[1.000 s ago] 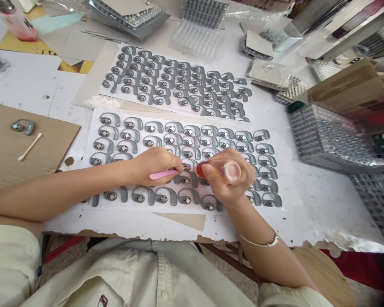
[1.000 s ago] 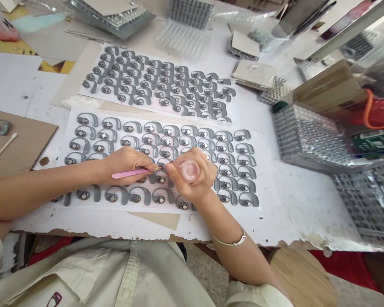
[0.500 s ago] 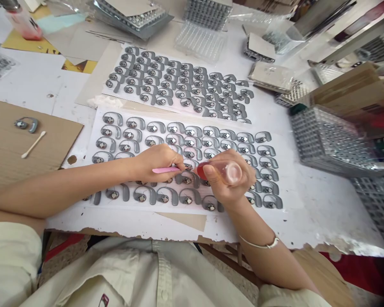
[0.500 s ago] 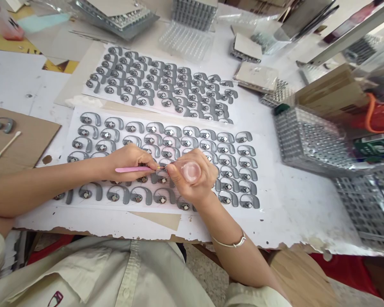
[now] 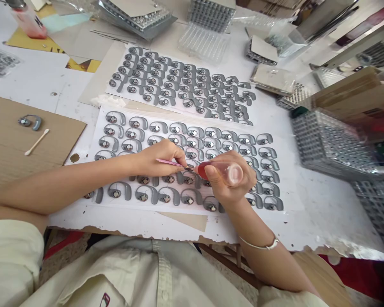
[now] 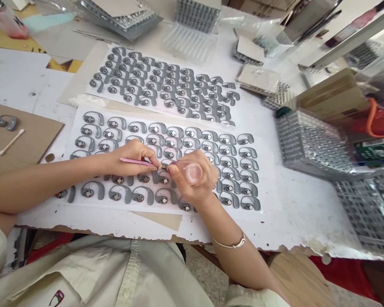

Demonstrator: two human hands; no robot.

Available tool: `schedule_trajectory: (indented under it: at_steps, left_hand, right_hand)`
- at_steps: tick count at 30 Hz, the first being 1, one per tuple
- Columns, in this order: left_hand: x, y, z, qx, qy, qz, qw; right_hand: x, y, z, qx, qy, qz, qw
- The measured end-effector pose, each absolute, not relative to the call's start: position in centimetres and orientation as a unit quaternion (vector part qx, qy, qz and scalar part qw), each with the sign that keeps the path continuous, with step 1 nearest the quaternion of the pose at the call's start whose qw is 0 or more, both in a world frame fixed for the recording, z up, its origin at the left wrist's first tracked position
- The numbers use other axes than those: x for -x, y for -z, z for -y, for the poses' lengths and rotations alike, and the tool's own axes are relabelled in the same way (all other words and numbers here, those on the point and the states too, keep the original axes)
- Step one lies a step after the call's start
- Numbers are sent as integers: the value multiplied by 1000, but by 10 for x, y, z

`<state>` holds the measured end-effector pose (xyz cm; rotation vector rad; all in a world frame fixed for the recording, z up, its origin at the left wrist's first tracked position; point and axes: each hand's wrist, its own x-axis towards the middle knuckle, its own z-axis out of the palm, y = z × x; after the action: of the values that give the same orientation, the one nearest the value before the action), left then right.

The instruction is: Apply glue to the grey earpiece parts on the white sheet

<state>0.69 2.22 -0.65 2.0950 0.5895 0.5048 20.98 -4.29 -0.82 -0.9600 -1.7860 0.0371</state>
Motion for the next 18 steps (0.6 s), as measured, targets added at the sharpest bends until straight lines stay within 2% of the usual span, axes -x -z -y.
schedule_trajectory:
  at_steps: [8, 18]
  left_hand:
    - [-11, 5, -22, -822, -213, -265, 456]
    - [-12, 2, -22, -786, -186, -304, 505]
  right_hand:
    - [-211, 11, 42, 400, -15, 746, 532]
    - [-210, 10, 44, 376, 58, 782, 494]
